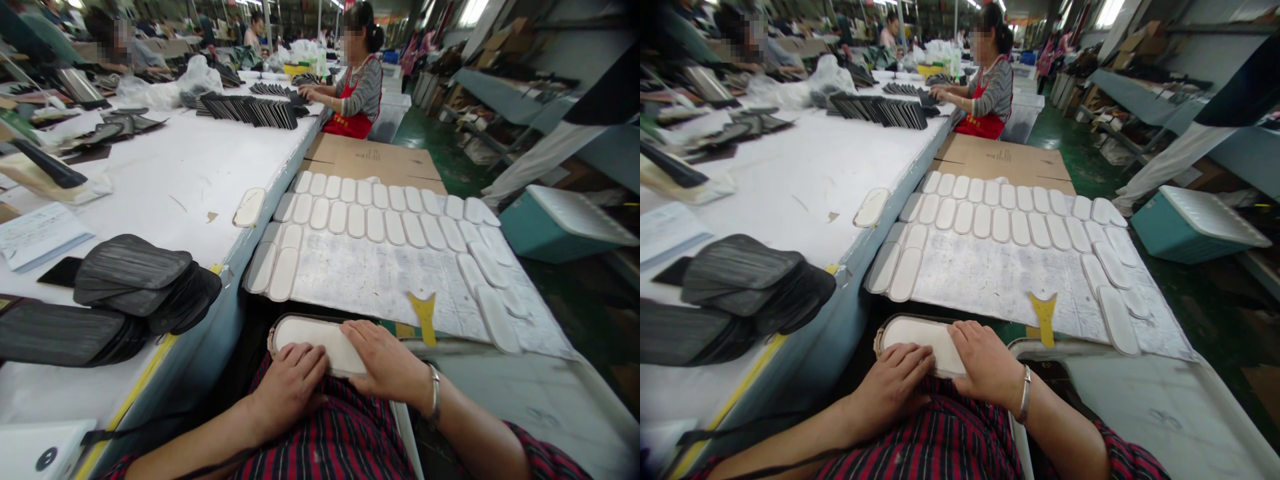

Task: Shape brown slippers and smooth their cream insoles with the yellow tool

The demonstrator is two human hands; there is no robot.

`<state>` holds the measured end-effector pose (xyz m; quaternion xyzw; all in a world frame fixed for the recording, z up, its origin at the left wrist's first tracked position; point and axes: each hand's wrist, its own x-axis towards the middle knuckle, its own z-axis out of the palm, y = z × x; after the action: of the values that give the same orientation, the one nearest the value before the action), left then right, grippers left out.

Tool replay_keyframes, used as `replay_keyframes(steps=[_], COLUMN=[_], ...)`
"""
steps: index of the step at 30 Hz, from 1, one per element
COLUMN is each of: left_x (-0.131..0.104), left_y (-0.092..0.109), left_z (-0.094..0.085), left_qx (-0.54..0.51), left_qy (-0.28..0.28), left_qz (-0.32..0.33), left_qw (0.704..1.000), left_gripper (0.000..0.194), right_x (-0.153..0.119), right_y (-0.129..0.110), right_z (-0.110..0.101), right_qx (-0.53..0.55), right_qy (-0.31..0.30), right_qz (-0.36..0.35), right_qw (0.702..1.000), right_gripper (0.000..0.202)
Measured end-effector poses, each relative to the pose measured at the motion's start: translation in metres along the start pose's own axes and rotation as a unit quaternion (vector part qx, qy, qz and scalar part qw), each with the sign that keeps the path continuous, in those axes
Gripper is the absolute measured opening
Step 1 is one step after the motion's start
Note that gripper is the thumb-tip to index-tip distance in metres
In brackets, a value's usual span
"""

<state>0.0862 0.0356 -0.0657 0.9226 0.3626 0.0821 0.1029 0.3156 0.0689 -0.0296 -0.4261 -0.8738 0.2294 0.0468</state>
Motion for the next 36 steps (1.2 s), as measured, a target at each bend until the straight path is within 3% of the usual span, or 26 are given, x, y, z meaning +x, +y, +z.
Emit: replay_keyframes(steps=[5,11,14,16,18,21,23,29,32,36], left_x=[0.001,0.012,0.02,0.025,0.029,0.038,0.045,0.054,0.056,0.057], left_y=[0.0,0.004,0.007,0.011,0.014,0.018,0.021,0.022,0.021,0.018], left_z=[-0.001,-0.01,-0.015,-0.016,-0.015,-0.014,-0.015,-0.021,-0.02,-0.018], left_qx=[-0.009,0.061,0.086,0.108,0.13,0.151,0.157,0.152,0.151,0.143], left_qy=[0.006,-0.068,-0.116,-0.126,-0.126,-0.131,-0.145,-0.178,-0.172,-0.169], left_qz=[-0.002,-0.003,0.019,0.025,0.027,0.034,0.037,0.033,0.021,0.031], left_qw=[1.0,0.996,0.989,0.986,0.983,0.979,0.976,0.972,0.973,0.975], left_gripper=[0.06,0.071,0.077,0.082,0.086,0.091,0.094,0.094,0.089,0.08], right_x=[0.001,0.003,0.0,-0.006,-0.016,-0.03,-0.037,-0.05,-0.057,-0.063], right_y=[-0.004,-0.009,-0.003,0.004,0.011,0.019,0.022,0.023,0.02,0.018], right_z=[-0.001,0.003,-0.004,-0.013,-0.02,-0.02,-0.016,-0.018,-0.012,0.011], right_qx=[-0.006,-0.002,0.067,0.178,0.339,0.56,0.626,0.622,0.631,0.637], right_qy=[-0.002,0.006,-0.004,-0.009,0.012,0.06,0.094,0.264,0.279,0.285], right_qz=[0.001,0.016,0.023,0.03,0.058,0.125,0.159,0.226,0.251,0.307], right_qw=[1.0,1.0,0.997,0.984,0.939,0.817,0.758,0.702,0.679,0.647], right_gripper=[0.07,0.069,0.075,0.086,0.087,0.068,0.062,0.053,0.044,0.036])
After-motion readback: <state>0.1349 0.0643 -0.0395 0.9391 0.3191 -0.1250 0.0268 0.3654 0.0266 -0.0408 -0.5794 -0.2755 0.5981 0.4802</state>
